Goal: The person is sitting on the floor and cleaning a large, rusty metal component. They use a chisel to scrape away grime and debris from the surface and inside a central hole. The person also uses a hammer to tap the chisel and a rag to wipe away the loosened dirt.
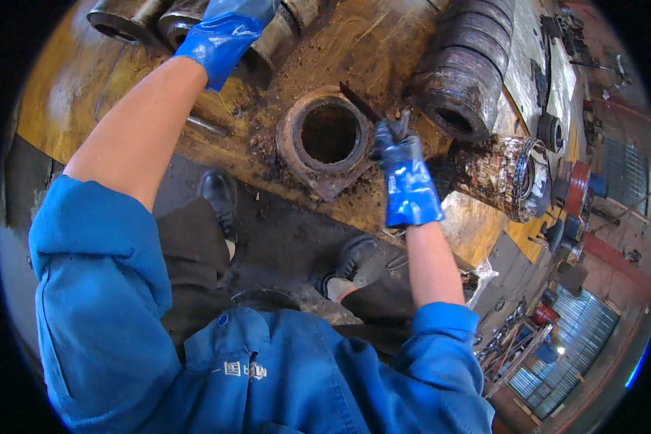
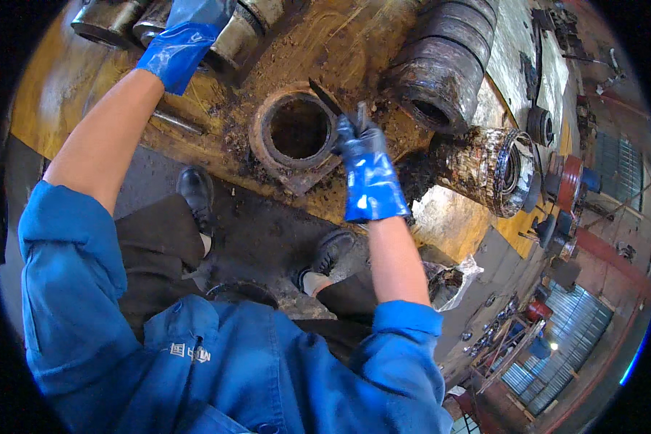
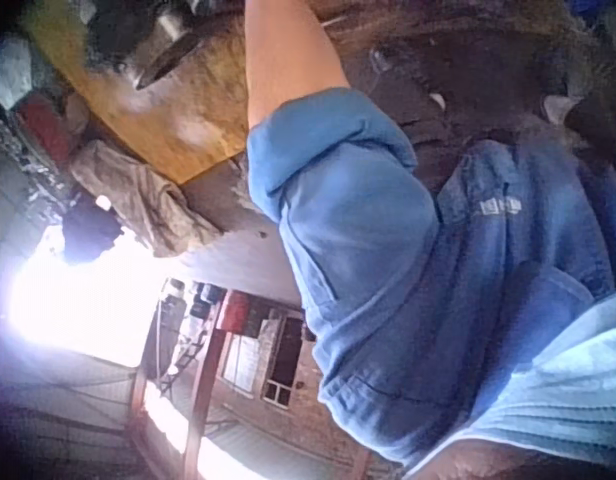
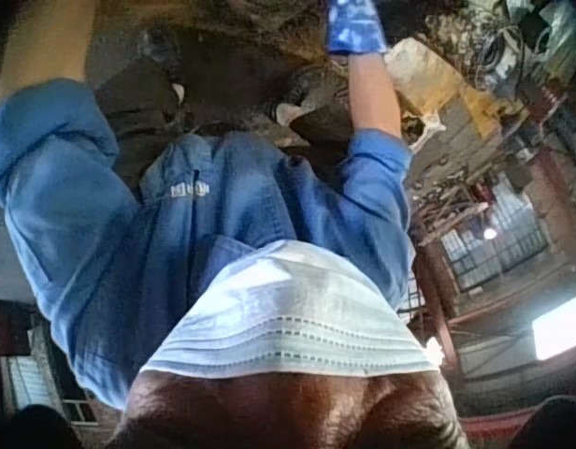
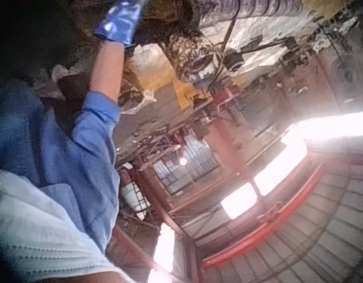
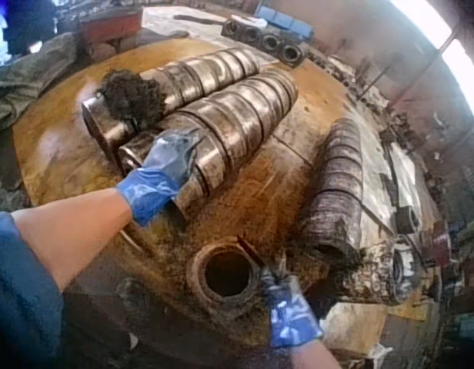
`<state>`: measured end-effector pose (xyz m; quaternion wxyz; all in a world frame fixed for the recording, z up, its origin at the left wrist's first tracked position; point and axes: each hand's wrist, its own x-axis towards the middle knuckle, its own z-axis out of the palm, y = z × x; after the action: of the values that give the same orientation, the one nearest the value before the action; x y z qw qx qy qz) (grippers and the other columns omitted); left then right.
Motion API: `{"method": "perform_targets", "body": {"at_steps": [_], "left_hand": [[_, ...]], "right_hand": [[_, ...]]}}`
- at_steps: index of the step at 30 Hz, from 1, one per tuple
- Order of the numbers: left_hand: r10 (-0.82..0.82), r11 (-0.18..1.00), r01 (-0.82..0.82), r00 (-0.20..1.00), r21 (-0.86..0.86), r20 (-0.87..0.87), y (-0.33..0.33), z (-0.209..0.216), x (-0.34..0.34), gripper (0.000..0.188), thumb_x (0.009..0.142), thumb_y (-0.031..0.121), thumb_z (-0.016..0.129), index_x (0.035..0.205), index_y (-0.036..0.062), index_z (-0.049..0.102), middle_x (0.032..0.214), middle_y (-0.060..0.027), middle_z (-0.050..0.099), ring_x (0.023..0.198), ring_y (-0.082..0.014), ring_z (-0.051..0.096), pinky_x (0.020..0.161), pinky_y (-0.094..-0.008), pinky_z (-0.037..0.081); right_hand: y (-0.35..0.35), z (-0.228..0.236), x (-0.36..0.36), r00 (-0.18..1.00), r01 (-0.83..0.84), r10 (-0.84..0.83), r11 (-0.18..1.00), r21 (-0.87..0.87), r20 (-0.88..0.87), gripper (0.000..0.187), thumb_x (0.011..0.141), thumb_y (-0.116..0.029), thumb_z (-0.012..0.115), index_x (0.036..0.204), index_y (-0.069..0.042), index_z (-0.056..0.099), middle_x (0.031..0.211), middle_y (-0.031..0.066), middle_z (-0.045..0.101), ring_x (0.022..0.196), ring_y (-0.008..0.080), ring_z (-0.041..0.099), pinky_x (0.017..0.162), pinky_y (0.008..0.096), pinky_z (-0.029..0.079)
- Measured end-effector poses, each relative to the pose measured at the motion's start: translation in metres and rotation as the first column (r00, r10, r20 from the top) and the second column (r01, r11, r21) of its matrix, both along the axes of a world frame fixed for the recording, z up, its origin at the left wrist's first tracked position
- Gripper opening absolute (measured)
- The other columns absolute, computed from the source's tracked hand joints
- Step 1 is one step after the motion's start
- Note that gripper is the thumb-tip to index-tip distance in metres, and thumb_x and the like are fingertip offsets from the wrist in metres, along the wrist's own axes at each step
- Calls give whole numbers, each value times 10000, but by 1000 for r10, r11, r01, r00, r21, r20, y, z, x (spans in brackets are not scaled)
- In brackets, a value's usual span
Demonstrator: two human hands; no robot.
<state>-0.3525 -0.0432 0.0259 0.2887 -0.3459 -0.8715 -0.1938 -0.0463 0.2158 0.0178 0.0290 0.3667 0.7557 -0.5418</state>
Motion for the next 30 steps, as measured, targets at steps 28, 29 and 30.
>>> {"method": "perform_targets", "body": {"at_steps": [28,29,30], "left_hand": [[62,997,-63,997,-32,-35,-12,14,-13,222,889,164,570,983,1,688,887,-277,669,827,-459,643,750,-543,513],[5,999,-3,998,42,-60,11,-4,-11,221,888,163,569,978,1,690,897,-277,671,838,-459,645,755,-544,513],[42,999,-42,999,-19,8,17,-3,-10,228,890,162,567,991,2,692,909,-278,674,849,-459,646,764,-542,514]], "right_hand": [[-47,-28,63,921,352,-374,918,-184,-105,223,1009,-291,646,1032,-71,680,713,26,644,559,122,567,521,292,453],[-35,-38,77,902,408,-425,895,-179,-70,200,1006,-274,647,1026,-77,678,724,26,645,560,124,568,518,291,451],[-36,-46,86,885,446,-463,870,-211,-41,177,1004,-258,647,1020,-84,675,735,27,647,561,126,570,515,290,450]]}}
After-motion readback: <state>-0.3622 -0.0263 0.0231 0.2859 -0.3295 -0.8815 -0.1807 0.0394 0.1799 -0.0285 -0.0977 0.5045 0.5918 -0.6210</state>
